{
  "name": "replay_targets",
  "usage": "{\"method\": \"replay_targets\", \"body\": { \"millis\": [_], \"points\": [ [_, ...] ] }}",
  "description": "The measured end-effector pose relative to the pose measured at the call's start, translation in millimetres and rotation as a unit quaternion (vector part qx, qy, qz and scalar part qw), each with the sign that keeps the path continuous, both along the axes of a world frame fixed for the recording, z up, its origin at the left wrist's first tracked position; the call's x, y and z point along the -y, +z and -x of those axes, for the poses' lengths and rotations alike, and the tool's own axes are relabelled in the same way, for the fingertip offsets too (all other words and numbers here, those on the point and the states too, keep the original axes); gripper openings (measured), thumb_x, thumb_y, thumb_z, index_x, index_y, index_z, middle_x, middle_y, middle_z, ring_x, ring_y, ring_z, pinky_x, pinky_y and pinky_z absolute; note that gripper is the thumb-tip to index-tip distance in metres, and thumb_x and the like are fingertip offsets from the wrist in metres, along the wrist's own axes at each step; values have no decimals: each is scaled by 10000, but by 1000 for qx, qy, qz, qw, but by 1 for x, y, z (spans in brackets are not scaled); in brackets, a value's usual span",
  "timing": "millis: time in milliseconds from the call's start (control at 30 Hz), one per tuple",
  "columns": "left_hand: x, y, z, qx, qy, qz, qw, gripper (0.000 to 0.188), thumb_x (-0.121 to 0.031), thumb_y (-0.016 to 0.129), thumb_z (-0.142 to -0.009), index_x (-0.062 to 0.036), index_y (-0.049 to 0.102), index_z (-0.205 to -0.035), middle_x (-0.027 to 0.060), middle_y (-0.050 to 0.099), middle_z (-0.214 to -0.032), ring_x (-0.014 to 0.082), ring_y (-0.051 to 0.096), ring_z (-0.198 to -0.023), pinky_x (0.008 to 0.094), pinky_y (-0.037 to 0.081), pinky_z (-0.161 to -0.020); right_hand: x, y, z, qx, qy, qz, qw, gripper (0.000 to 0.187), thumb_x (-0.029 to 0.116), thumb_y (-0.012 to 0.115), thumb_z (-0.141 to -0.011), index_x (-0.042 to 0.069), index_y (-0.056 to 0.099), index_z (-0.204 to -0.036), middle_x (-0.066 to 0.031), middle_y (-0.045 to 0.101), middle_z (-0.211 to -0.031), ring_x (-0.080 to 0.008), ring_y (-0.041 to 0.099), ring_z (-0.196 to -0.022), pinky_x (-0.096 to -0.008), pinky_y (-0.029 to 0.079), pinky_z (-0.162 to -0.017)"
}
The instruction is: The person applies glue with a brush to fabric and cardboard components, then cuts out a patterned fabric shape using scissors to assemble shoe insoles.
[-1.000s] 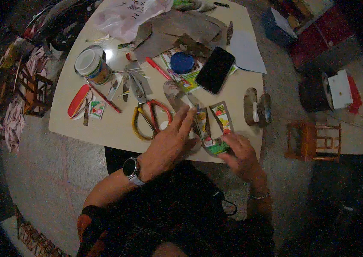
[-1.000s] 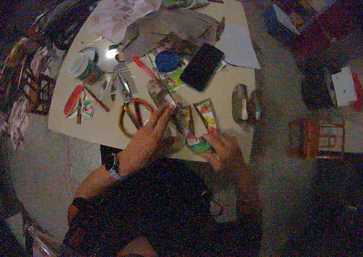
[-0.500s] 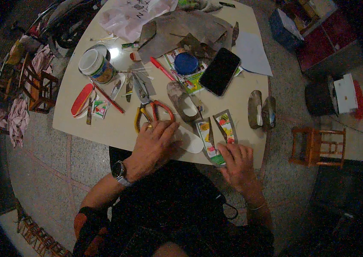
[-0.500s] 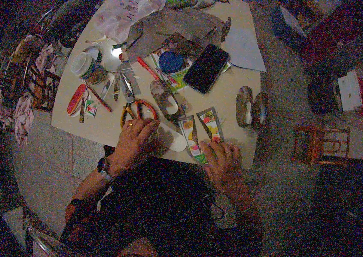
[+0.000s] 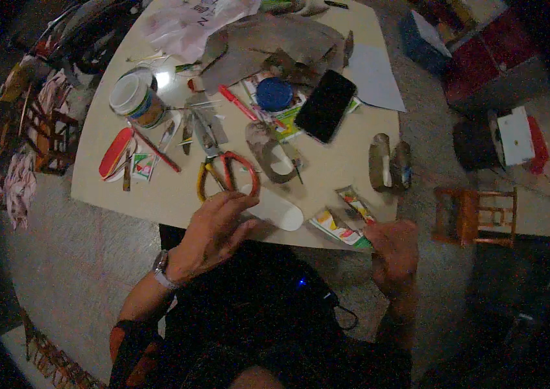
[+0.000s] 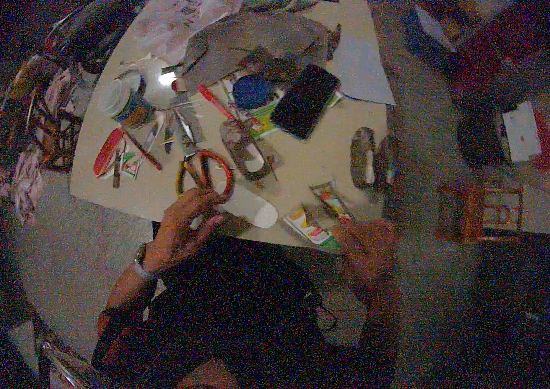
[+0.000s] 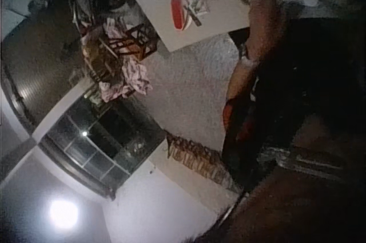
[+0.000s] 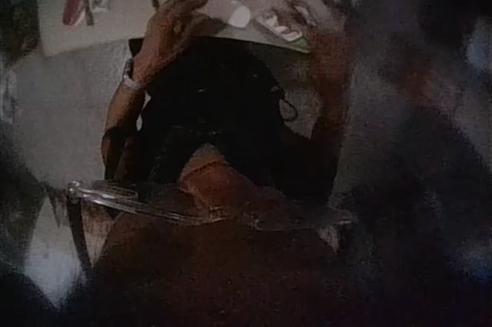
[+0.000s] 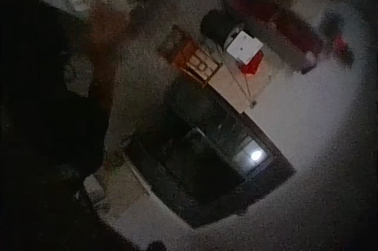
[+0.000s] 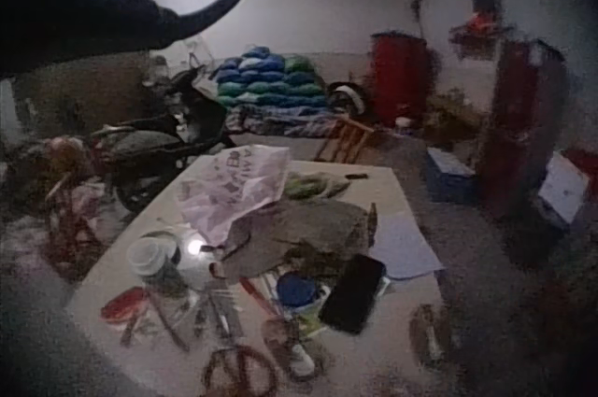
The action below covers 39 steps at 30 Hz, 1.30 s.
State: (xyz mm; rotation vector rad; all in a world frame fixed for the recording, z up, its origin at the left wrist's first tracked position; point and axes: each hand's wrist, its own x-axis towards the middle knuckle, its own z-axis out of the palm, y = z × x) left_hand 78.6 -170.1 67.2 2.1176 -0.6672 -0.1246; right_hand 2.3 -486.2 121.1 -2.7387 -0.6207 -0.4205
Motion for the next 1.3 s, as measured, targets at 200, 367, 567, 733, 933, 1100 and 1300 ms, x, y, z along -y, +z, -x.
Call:
{"method": "replay_targets", "body": {
  "millis": [200, 367, 567, 733, 933, 1100, 1300],
  "points": [
    [-6, 22, -2, -102, -32, 111, 988, 326, -162, 634, -890, 8, 600, -1166, 167, 622, -1117, 285, 605, -1048, 377, 460, -940, -15, 42, -9, -24, 117, -35, 992, 257, 138, 663, -749, 77, 655, -998, -88, 682, -1053, -241, 630, -943, -451, 456, -856],
    [-6, 25, -7, -269, -60, 241, 931, 532, -402, 525, -950, 37, 554, -1249, 155, 604, -1212, 260, 558, -1143, 390, 384, -1035, -64, 28, -30, -52, 308, -212, 926, 258, 155, 669, -755, 86, 643, -1003, -70, 662, -1093, -240, 615, -999, -472, 450, -886],
    [-39, -4, -4, -461, -69, 270, 843, 584, -435, 522, -964, 62, 535, -1271, 140, 610, -1207, 206, 567, -1127, 365, 434, -986, -133, -11, -59, -45, 397, -343, 850, 239, 19, 659, -722, 60, 621, -954, -69, 643, -1063, -284, 584, -1035, -494, 420, -926],
    [-69, -26, 7, -513, -87, 347, 780, 357, -160, 643, -860, 42, 592, -1149, 83, 633, -1126, 135, 597, -1005, 286, 475, -880, -152, -20, -72, -105, 420, -376, 819, 290, -57, 648, -659, 59, 624, -924, -62, 629, -1100, -294, 554, -1080, -499, 402, -962],
    [-77, -14, 22, -472, -32, 391, 790, 264, -42, 652, -805, 5, 593, -1058, 34, 630, -1012, 104, 601, -945, 253, 496, -794, -161, -32, -75, -130, 412, -348, 832, 441, -105, 595, -647, 46, 635, -1059, -90, 614, -1160, -332, 542, -1128, -474, 418, -971],
    [-95, -10, 24, -448, 64, 362, 815, 292, -25, 617, -848, 13, 544, -1128, 101, 646, -996, 171, 666, -770, 300, 558, -705, -162, -48, -83, -84, 285, -236, 925, 383, -37, 625, -716, 8, 616, -1096, -136, 574, -1195, -331, 556, -1108, -449, 437, -945],
    [-109, -15, 30, -365, 240, 378, 816, 327, -29, 567, -895, 15, 486, -1209, 131, 644, -1015, 198, 681, -752, 319, 579, -692, -172, -81, -87, -67, 276, -94, 954, 333, 58, 641, -789, 30, 609, -1120, -119, 576, -1212, -297, 515, -1178, -475, 386, -1004]
  ]
}}
